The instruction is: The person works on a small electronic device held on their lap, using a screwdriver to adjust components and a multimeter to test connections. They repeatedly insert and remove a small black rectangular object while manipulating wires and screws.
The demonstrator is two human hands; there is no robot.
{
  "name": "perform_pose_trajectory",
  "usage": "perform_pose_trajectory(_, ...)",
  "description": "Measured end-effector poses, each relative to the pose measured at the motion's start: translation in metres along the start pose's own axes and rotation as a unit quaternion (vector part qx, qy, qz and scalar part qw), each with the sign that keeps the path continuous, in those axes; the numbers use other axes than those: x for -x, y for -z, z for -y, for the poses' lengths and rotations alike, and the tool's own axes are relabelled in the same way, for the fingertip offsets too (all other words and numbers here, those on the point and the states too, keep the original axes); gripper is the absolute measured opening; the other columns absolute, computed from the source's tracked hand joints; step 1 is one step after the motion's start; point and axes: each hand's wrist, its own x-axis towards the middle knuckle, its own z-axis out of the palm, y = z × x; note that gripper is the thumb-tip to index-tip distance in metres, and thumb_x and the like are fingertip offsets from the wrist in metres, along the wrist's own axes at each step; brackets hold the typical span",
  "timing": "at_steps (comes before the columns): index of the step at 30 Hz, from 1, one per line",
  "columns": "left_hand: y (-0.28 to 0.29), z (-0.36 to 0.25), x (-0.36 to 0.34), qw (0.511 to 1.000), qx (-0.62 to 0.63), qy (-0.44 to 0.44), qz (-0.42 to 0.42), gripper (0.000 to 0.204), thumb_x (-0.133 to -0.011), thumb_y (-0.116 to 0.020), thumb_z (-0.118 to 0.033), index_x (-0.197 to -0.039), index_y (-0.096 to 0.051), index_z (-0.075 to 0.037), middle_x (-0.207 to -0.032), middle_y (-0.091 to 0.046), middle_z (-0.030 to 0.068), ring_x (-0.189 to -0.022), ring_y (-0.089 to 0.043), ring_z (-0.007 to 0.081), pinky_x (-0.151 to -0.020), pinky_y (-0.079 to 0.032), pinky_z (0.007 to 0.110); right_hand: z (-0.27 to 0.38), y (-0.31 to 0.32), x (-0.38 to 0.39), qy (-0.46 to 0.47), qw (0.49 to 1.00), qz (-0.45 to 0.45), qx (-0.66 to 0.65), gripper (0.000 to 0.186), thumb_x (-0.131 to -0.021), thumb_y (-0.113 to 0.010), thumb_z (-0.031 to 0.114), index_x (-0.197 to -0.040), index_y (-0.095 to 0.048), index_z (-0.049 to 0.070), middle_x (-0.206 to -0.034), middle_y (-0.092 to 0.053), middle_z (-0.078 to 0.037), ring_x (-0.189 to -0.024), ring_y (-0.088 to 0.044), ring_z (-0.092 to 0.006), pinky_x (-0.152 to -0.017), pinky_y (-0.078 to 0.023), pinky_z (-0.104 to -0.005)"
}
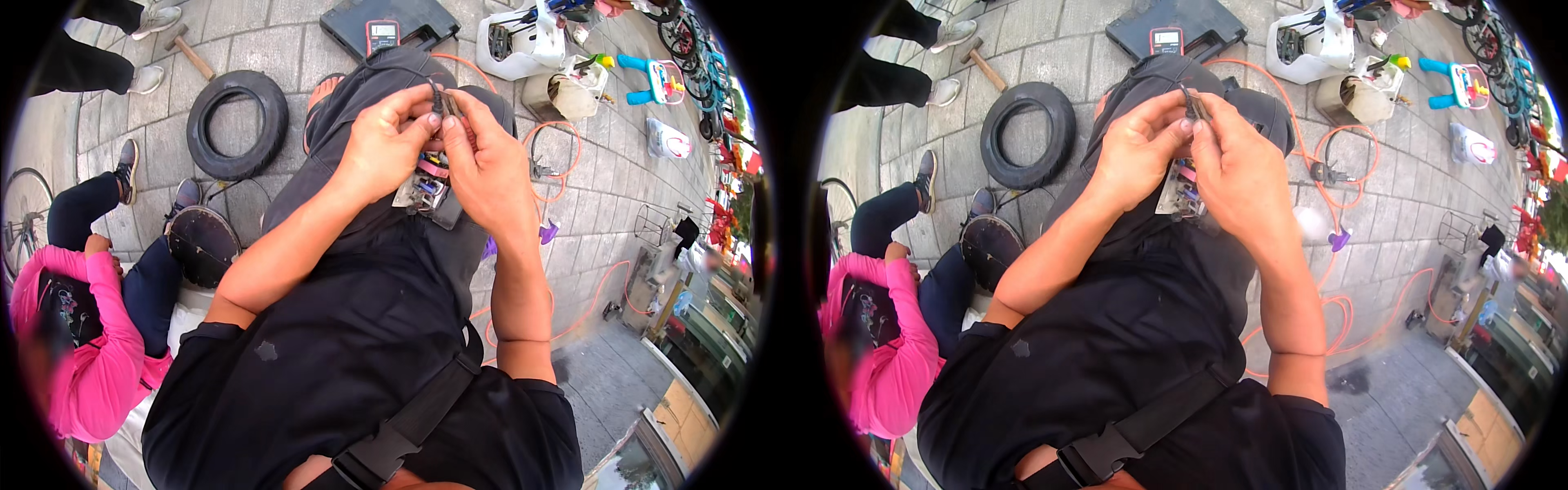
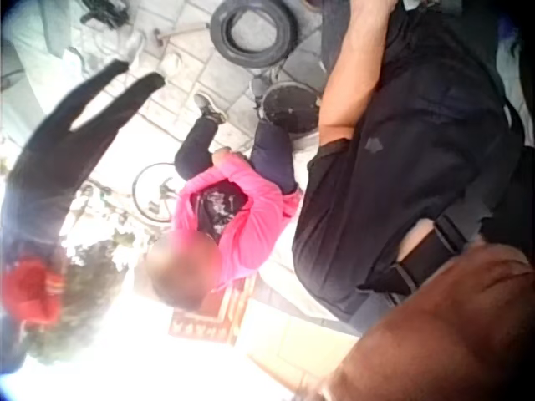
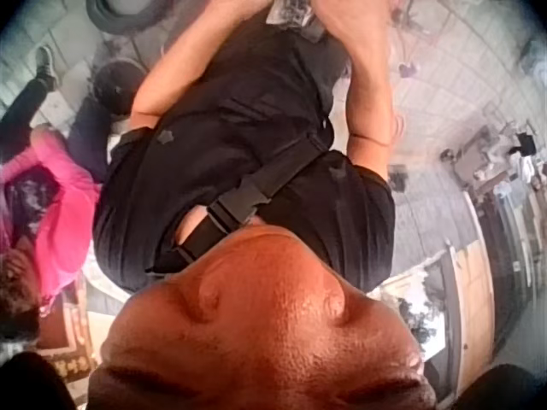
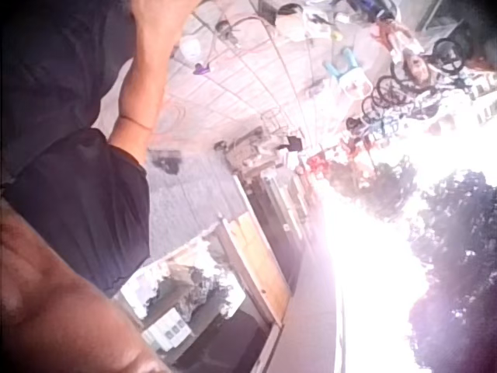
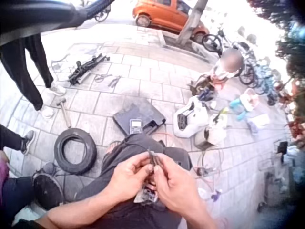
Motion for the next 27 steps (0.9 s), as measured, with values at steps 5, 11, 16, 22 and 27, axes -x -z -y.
perform_pose_trajectory(5, 0.001, 0.002, -0.001, 0.999, 0.017, -0.034, -0.025, 0.041, -0.109, -0.064, 0.002, -0.150, -0.060, 0.006, -0.125, -0.076, 0.0133, -0.107, -0.076, 0.0170, -0.090, -0.067, 0.031, 0.001, -0.001, -0.004, 0.002, 1.000, -0.011, -0.018, 0.035, -0.109, -0.062, 0.017, -0.139, -0.069, 0.003, -0.119, -0.078, -0.024, -0.106, -0.077, -0.0440, -0.091, -0.061, -0.0477)
perform_pose_trajectory(11, -0.006, 0.000, -0.001, 0.999, 0.029, -0.023, -0.039, 0.044, -0.110, -0.063, 0.001, -0.152, -0.057, 0.007, -0.125, -0.073, 0.0148, -0.106, -0.077, 0.0193, -0.092, -0.068, 0.032, 0.000, 0.003, -0.001, 0.008, 0.999, -0.022, 0.039, 0.035, -0.108, -0.062, 0.017, -0.138, -0.069, 0.000, -0.120, -0.077, -0.026, -0.107, -0.076, -0.0447, -0.091, -0.061, -0.0487)
perform_pose_trajectory(16, -0.005, 0.000, -0.001, 0.999, 0.024, -0.016, -0.020, 0.045, -0.111, -0.063, 0.001, -0.155, -0.053, 0.006, -0.133, -0.073, 0.0183, -0.118, -0.074, 0.0220, -0.098, -0.066, 0.036, -0.002, 0.003, -0.001, 0.017, 0.998, -0.031, 0.043, 0.035, -0.108, -0.062, 0.017, -0.138, -0.069, 0.000, -0.121, -0.077, -0.026, -0.110, -0.076, -0.0452, -0.093, -0.060, -0.0491)
perform_pose_trajectory(22, -0.005, -0.001, 0.002, 1.000, 0.005, -0.011, -0.029, 0.046, -0.111, -0.062, 0.001, -0.155, -0.054, 0.004, -0.132, -0.073, 0.0167, -0.117, -0.074, 0.0208, -0.098, -0.066, 0.035, -0.011, 0.001, 0.003, 0.053, 0.996, -0.032, 0.070, 0.038, -0.111, -0.063, 0.015, -0.145, -0.066, -0.002, -0.115, -0.081, -0.020, -0.104, -0.080, -0.0231, -0.087, -0.062, -0.0355)
perform_pose_trajectory(27, -0.007, 0.001, 0.002, 0.999, 0.018, -0.030, -0.038, 0.045, -0.110, -0.063, 0.002, -0.154, -0.055, 0.007, -0.124, -0.075, 0.0156, -0.106, -0.076, 0.0180, -0.090, -0.068, 0.032, -0.012, -0.001, 0.000, 0.049, 0.997, -0.032, 0.053, 0.037, -0.111, -0.063, 0.015, -0.144, -0.067, -0.002, -0.111, -0.081, -0.019, -0.095, -0.082, -0.0218, -0.083, -0.063, -0.0362)
